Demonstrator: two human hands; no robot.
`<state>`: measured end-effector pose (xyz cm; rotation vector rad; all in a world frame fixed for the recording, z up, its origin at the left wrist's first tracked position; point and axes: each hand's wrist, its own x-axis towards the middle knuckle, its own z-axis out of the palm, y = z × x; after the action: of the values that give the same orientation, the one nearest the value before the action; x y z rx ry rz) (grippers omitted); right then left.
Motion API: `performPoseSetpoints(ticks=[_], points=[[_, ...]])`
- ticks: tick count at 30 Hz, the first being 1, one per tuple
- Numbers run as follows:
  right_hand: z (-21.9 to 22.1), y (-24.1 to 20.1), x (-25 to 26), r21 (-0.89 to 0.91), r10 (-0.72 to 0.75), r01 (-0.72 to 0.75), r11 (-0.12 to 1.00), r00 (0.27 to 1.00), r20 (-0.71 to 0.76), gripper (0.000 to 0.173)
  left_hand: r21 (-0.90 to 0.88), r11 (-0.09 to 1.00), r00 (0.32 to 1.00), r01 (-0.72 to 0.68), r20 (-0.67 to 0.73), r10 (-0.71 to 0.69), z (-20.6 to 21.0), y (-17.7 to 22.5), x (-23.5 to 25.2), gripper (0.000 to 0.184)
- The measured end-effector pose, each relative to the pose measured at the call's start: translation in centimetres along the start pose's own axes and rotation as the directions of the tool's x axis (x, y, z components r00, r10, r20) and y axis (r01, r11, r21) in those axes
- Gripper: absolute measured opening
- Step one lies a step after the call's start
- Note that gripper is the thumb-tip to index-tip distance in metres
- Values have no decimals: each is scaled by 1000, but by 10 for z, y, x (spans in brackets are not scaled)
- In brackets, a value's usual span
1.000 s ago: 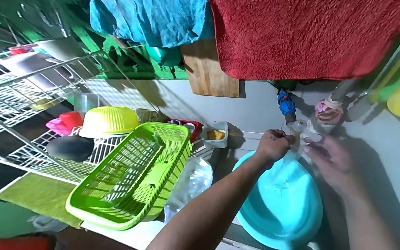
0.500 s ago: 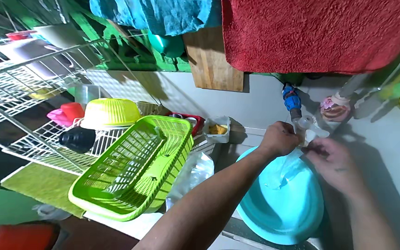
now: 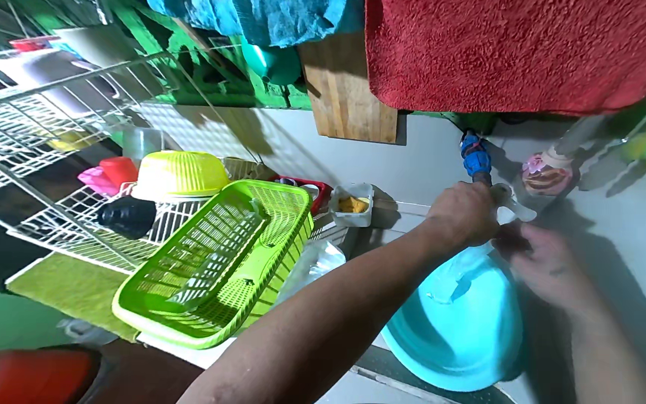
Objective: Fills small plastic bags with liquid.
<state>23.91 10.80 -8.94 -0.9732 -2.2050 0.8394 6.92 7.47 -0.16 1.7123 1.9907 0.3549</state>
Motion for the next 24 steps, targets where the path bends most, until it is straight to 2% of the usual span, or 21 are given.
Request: performPoseSetpoints(ticks=[5,14,20,22,24], points=[[-2,-2,4,-37,5,-4,999,1000,15,4,58,998,1000,-5,19,3,-5,2,-4,23],[0,-4,4,-3,-15,15,1000,1000,12,4,227,973,995,-30,95,8,-13,12,-11,29],[2,-5,6,-21,-23,24,999,1000,22,5,212,976,995,-40,95,20,-13,5,-10,19],[1,-6,7,-25,-10,11,1000,1000,27,6,247,969,993,-25,115,-4,-14,11,-12,14],[-1,-7,7,-25,-10,11,1000,1000,30,8,302,953,989,-19,147,-27,-16,19,-16,18]])
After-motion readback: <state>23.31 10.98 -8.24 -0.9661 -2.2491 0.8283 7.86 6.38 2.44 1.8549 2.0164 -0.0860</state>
